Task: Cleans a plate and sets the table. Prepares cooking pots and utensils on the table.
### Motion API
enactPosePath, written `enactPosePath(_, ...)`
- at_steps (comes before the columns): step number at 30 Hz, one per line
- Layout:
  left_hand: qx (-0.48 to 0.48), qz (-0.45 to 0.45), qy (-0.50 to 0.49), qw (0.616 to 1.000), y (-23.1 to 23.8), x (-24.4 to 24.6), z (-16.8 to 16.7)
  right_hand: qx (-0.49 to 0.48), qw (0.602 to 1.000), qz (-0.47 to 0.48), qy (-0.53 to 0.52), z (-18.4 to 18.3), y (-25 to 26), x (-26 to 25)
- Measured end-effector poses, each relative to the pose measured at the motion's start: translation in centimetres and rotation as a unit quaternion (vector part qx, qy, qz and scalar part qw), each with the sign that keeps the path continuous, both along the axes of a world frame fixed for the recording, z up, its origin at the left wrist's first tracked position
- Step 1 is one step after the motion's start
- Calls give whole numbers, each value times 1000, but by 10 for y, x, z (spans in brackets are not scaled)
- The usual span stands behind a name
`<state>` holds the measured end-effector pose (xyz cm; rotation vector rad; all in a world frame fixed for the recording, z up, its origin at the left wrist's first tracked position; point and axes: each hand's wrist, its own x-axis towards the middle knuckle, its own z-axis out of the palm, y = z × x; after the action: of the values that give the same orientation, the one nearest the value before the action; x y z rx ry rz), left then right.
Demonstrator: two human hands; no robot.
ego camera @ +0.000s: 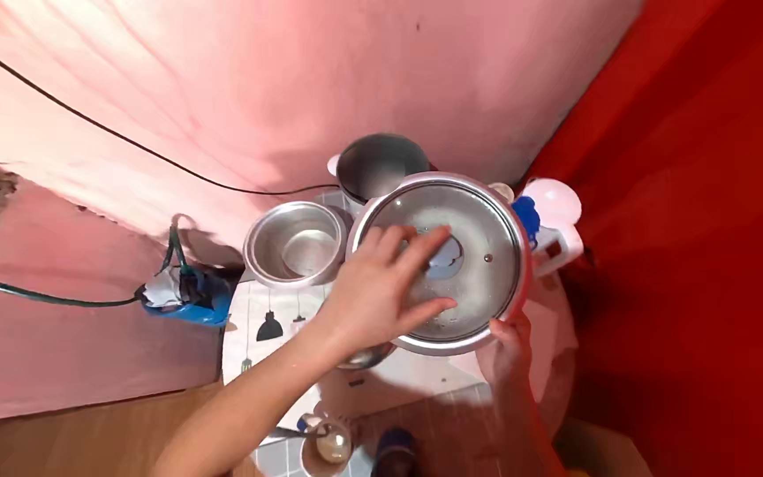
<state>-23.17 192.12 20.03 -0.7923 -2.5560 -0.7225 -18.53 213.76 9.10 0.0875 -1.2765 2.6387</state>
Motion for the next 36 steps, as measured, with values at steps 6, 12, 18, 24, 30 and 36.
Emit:
enactPosePath(6, -69, -102, 35, 992, 64, 9, -58, 30, 996, -72, -44, -11, 35, 76)
enactPosePath(12, 4, -140, -103, 985, 102, 19, -46, 6, 992, -115, -58, -38, 68, 110)
enactPosePath(18, 259, -65, -290, 919, 89, 6, -10, 15, 972, -200, -119, -73, 108, 123)
enactPosePath(24, 403, 4, -440, 802, 68, 14, -22, -2, 957, -234, -171, -109, 134, 109)
enactPosePath(30, 411, 16, -441, 798, 32, 29, -39, -44, 952, -233, -192, -130, 143, 86)
enactPosePath(36, 413, 64, -449, 789, 12, 50, -13, -53, 950, -217, -217, -148, 146, 82)
